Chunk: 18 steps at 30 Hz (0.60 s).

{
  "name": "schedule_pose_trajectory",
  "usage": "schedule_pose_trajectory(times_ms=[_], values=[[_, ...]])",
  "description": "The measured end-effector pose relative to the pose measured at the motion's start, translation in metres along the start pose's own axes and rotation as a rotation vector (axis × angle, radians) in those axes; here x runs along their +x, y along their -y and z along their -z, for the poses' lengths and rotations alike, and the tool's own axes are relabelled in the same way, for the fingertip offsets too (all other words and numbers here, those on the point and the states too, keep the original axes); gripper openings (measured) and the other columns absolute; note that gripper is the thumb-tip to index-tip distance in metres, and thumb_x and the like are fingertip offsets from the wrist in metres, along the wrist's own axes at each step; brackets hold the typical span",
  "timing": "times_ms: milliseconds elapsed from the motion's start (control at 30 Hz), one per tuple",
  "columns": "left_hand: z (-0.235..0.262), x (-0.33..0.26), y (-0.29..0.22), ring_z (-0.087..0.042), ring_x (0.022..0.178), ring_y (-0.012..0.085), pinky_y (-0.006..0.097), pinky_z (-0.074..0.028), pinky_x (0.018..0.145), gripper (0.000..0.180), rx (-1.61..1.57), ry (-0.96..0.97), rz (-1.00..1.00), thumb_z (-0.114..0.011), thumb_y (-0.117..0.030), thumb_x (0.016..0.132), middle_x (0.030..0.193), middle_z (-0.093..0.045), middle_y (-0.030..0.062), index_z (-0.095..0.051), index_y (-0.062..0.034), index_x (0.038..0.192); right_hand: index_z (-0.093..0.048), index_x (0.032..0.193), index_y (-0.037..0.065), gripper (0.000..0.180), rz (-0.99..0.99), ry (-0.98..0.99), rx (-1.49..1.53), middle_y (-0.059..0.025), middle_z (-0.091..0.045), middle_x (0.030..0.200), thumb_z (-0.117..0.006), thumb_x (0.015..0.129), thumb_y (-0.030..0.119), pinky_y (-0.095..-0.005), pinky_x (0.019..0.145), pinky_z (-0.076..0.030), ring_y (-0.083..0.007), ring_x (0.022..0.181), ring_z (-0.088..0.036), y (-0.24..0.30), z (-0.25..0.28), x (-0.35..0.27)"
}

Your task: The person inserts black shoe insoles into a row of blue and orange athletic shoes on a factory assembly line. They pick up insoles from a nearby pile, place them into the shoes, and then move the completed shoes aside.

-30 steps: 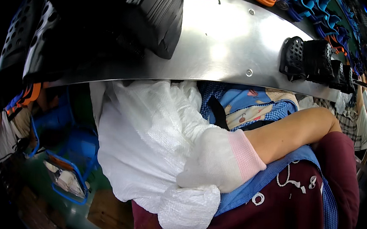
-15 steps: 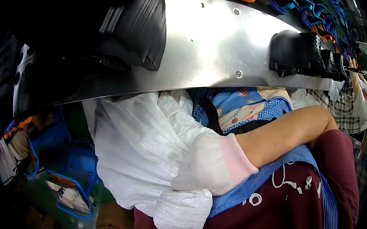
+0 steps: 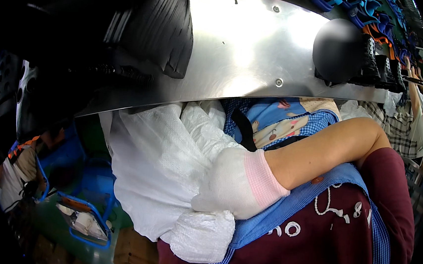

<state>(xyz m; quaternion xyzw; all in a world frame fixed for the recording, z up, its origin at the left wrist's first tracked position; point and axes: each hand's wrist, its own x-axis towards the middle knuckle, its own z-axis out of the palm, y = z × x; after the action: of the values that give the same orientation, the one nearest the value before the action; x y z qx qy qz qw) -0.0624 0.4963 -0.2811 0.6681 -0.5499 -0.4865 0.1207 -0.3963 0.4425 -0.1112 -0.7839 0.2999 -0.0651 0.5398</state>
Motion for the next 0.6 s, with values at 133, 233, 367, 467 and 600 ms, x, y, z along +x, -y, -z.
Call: schedule_pose_trajectory(times_ms=[133,233,367,467,600], values=[[0.0,-0.003,0.001,-0.054,0.108,0.0225,0.037,-0.04,0.098,0.043,-0.02,-0.005,0.007,-0.059,-0.018,0.086,0.117,-0.06,0.0082,-0.059,-0.0063,0.127,-0.059,0.11,0.01,0.034,-0.033,0.184,0.031,-0.0091,-0.063,0.069,-0.061,0.078,0.021,-0.0417,0.054,-0.05,-0.0295,0.065,-0.066,0.002,0.008,0.006],[0.0,-0.005,-0.001,-0.054,0.109,0.0226,0.037,-0.04,0.099,0.043,-0.036,-0.009,0.008,-0.06,-0.017,0.086,0.118,-0.059,0.0083,-0.059,-0.0063,0.128,-0.058,0.114,0.012,0.041,-0.037,0.215,-0.002,-0.0091,-0.063,0.07,-0.063,0.074,0.02,-0.0417,0.055,-0.05,-0.0293,0.065,-0.066,0.0,0.007,0.009],[-0.002,-0.004,-0.002,-0.054,0.111,0.0228,0.037,-0.039,0.1,0.044,-0.066,-0.003,-0.001,-0.06,-0.016,0.086,0.12,-0.059,0.0084,-0.058,-0.0063,0.129,-0.057,0.115,0.014,0.044,-0.065,0.211,-0.032,-0.0089,-0.063,0.071,-0.065,0.072,0.02,-0.0421,0.055,-0.05,-0.0288,0.065,-0.066,0.001,0.005,0.006],[-0.004,-0.006,-0.005,-0.054,0.112,0.0229,0.037,-0.039,0.101,0.045,-0.105,0.001,-0.01,-0.06,-0.015,0.086,0.121,-0.059,0.0085,-0.058,-0.0063,0.129,-0.058,0.114,0.015,0.042,-0.112,0.199,-0.072,-0.0087,-0.062,0.07,-0.065,0.073,0.019,-0.042,0.055,-0.05,-0.029,0.065,-0.066,0.003,0.004,0.003],[-0.004,-0.012,-0.014,-0.053,0.113,0.0231,0.037,-0.039,0.102,0.045,-0.193,0.009,-0.029,-0.06,-0.014,0.085,0.122,-0.058,0.0086,-0.057,-0.0063,0.13,-0.059,0.112,0.015,0.039,-0.141,0.22,-0.105,-0.0082,-0.062,0.07,-0.066,0.073,0.019,-0.0419,0.057,-0.051,-0.0292,0.067,-0.067,0.003,0.005,0.002]])
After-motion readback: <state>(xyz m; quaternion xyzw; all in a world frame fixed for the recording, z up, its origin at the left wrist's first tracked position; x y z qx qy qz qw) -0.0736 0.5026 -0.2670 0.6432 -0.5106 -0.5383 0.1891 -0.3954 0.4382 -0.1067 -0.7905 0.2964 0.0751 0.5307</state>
